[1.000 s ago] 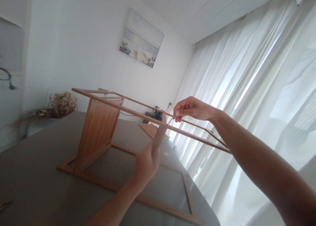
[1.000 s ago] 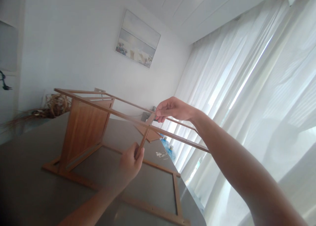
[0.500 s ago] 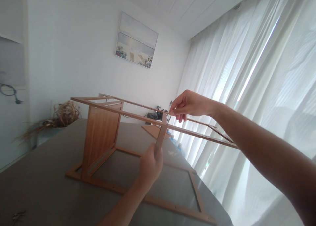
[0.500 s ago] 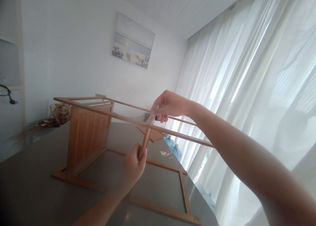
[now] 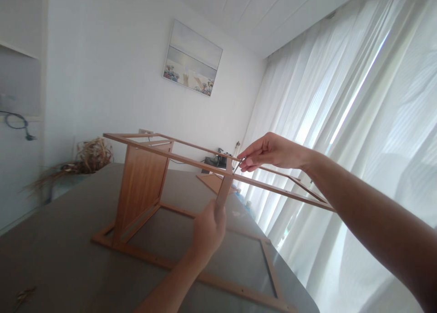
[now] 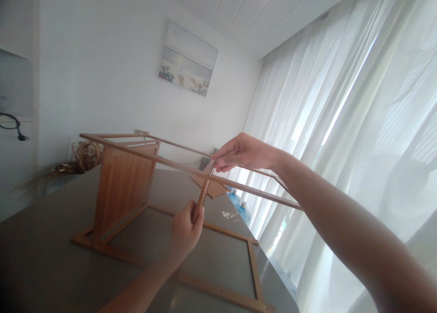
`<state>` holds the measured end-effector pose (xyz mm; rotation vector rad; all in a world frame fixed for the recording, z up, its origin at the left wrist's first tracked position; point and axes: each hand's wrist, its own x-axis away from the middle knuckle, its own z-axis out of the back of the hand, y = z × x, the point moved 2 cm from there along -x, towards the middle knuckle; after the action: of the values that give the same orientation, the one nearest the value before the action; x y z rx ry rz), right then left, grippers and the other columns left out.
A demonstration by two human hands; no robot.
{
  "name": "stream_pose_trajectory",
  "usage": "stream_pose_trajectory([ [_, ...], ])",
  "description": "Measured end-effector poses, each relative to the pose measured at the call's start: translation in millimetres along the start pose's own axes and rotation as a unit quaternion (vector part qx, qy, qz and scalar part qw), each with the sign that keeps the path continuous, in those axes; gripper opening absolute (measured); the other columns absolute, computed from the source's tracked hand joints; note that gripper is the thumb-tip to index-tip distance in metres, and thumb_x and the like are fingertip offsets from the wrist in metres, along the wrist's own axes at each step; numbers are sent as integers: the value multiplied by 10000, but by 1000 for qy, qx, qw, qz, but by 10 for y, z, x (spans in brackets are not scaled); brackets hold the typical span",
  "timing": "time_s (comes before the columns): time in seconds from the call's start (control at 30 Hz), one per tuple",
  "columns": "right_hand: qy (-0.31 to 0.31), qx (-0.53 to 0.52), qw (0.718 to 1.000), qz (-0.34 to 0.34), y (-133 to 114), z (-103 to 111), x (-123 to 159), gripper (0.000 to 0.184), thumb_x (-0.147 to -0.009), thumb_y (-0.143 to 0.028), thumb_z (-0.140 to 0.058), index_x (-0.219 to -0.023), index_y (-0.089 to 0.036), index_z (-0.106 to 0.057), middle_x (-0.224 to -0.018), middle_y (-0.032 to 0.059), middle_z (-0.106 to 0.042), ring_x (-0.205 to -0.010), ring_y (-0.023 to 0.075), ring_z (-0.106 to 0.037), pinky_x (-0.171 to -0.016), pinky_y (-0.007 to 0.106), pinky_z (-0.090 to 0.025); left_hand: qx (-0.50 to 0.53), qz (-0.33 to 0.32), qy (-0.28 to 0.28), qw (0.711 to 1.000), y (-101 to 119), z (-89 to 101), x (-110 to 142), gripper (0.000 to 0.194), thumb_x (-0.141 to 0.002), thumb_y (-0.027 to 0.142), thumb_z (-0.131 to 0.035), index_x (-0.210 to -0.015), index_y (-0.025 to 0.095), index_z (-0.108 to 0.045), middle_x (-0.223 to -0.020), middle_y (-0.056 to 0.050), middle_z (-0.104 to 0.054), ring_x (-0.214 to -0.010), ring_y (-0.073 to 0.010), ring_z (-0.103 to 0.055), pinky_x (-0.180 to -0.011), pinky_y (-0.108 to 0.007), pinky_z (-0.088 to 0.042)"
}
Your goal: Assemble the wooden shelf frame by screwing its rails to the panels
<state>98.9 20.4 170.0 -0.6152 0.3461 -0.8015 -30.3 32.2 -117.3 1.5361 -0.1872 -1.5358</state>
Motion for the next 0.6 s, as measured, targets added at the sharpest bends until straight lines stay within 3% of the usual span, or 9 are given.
stream_pose_trajectory([
  [0.27,63,89,994,27,-10,-3,-145,298,-751,-500,-873,-848,-219,-851,-780,46,-794,-741,207,-757,-685,312,-650,3,1,-3,1000,-5,2,7,172,-1010,314,-487,-921,215,-594,-724,-24,-656,-711,-212,-674,-633,-277,-365],
  [0.6,105,18,994,10,55,-91,-209,372,-702,-512,-919,-879,-195,-840,-714,67,-771,-615,197,-739,-547,296,-651,2,-1,-8,1000,11,16,2,158,-1005,302,-489,-927,220,-599,-718,-24,-656,-689,-208,-663,-618,-279,-355],
])
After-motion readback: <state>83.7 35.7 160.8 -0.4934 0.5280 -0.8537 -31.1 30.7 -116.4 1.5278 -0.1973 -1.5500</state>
